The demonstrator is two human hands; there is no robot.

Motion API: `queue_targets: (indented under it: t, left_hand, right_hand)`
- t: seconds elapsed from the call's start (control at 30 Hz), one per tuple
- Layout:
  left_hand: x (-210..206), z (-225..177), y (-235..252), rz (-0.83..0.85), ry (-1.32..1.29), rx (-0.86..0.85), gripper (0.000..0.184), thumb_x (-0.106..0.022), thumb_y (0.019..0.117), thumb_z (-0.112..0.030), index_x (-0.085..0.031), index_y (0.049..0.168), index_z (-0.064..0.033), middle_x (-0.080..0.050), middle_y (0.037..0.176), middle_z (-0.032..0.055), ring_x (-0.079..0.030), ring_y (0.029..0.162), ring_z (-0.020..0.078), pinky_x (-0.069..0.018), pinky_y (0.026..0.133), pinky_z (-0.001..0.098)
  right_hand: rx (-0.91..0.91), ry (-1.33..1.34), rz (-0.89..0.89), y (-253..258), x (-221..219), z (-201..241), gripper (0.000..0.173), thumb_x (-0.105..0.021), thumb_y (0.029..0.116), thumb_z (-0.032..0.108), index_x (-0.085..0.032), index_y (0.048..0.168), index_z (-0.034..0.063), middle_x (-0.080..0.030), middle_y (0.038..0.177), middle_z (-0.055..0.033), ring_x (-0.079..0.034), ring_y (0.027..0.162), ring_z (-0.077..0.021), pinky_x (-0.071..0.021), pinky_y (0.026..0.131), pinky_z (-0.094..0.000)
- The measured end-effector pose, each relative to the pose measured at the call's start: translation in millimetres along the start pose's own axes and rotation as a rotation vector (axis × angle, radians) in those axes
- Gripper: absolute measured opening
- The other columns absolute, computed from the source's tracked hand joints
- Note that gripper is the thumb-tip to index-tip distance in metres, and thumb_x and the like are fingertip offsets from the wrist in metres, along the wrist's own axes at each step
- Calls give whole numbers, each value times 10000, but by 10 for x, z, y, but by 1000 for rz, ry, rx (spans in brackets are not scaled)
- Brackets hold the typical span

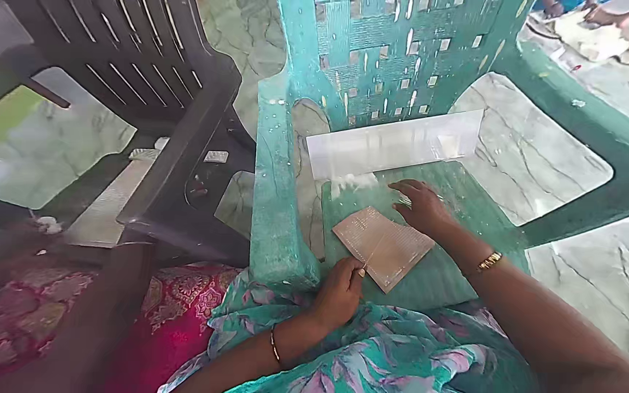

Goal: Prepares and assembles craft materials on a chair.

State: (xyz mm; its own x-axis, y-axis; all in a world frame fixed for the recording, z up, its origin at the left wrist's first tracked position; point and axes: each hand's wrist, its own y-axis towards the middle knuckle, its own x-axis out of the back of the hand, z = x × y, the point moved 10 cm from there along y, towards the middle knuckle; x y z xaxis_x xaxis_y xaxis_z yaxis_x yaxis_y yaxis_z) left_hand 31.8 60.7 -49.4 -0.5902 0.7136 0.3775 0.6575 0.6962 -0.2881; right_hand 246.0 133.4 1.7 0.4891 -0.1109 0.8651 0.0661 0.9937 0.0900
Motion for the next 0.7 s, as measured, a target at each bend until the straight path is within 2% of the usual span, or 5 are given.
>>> queue_targets:
  t: [0.17,0.3,0.4,0.53,0.7]
  left_hand:
    - [-21,52,56,64,-85,-16,310,-415,1096,-178,-582,1230,47,-614,991,134,-625,732,151,-561,692,300]
    - [-54,71,71,99,-62,-38,311,-412,1094,-192,-594,1219,28,-612,1038,143,-624,764,162,-560,733,314]
    - [-54,47,65,113,-66,-59,310,-414,1094,-187,-598,1212,32,-615,1040,148,-627,769,166,-561,734,315]
    - [-53,42,65,126,-70,-42,313,-402,1099,-185,-586,1228,34,-613,1054,156,-633,772,179,-564,734,327]
    - [-21,53,56,72,-127,-58,293,-414,1093,-184,-581,1202,32,-598,977,108,-589,731,129,-532,695,291]
  right_hand:
    - [-59,5,-7,618,-380,36,363,-741,926,116,-688,1276,37,-640,1317,-221,-569,1275,-428,-453,1058,-597]
    - [-93,-52,-36,764,-538,43,246,-674,982,166,-731,1191,49,-707,1172,-211,-628,1179,-428,-492,981,-595]
    - [-88,-27,-48,714,-544,37,196,-615,1006,132,-754,1100,31,-720,1117,-205,-642,1159,-415,-495,978,-602]
    - [-81,80,-22,475,-407,63,206,-618,1011,131,-746,1098,-5,-723,1048,-212,-666,1063,-397,-488,963,-590]
    - [-323,409,-97,-107,-51,-5,220,-662,1010,173,-702,1119,-15,-714,961,-147,-657,836,-235,-534,785,-449]
